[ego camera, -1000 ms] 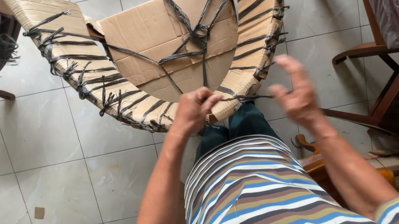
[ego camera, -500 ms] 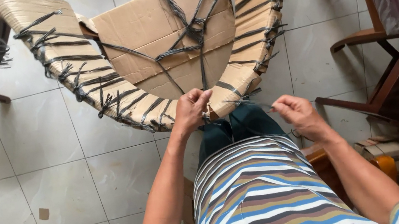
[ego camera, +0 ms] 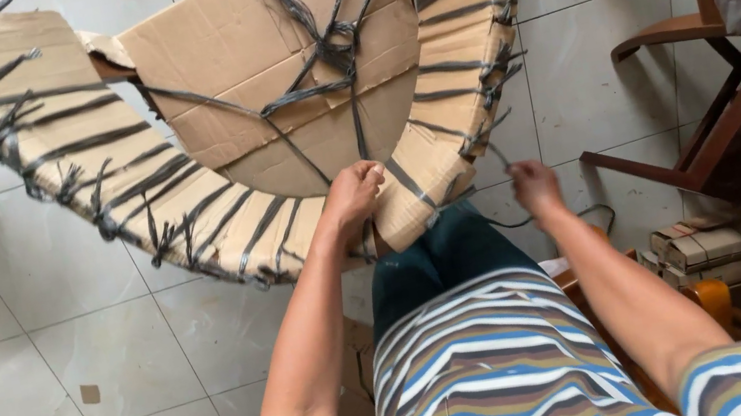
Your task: Wrapping and lacing black plastic strips around a wooden chair frame to secure padding or create a seat surface.
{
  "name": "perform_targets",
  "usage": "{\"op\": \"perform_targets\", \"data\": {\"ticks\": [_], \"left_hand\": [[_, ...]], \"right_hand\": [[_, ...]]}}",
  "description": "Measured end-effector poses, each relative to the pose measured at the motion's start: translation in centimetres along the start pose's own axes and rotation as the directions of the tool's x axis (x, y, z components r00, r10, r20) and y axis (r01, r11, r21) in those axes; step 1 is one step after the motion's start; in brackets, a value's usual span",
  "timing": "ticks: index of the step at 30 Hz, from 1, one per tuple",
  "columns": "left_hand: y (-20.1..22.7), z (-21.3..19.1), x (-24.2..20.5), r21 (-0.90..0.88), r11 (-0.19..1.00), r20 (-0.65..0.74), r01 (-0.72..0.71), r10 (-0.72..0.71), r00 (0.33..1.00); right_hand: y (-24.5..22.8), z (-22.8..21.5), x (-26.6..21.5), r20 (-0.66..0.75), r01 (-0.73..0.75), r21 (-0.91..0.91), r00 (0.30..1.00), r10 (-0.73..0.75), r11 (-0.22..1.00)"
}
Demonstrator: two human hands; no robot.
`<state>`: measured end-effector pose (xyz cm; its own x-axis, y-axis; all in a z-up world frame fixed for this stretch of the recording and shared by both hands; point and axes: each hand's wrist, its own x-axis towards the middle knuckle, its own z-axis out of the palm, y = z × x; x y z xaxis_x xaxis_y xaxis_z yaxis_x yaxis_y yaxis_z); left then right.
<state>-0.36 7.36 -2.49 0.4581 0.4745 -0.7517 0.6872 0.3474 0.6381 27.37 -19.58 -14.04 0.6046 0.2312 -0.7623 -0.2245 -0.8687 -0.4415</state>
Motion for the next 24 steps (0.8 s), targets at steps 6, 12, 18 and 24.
{"op": "perform_targets", "data": {"ticks": [6,12,18,24], "left_hand": [[-4.1,2.3,9.8,0.083,0.993,0.005,0.084,-0.084,0.996],[-8.9,6.4,15.3,0.019,0.968,0.01,0.251,-0.251,0.968],[-5.1,6.5,15.6,-0.023,0.94,0.027,0.341,-0.34,0.94],[-6.5,9.8,17.5,-0.26,0.875,-0.146,0.41,-0.455,0.879]], "right_hand": [[-10.1,8.3,-2.7,0.166,-0.08,0.359,0.986,0.021,0.93],[-9.9,9.9,1.3,0.201,-0.022,0.214,0.979,-0.022,0.977],[-8.0,10.5,3.7,0.278,0.069,0.038,0.957,-0.077,0.997],[-6.5,9.4,5.9,0.337,0.189,-0.081,0.929,-0.152,0.979]]}}
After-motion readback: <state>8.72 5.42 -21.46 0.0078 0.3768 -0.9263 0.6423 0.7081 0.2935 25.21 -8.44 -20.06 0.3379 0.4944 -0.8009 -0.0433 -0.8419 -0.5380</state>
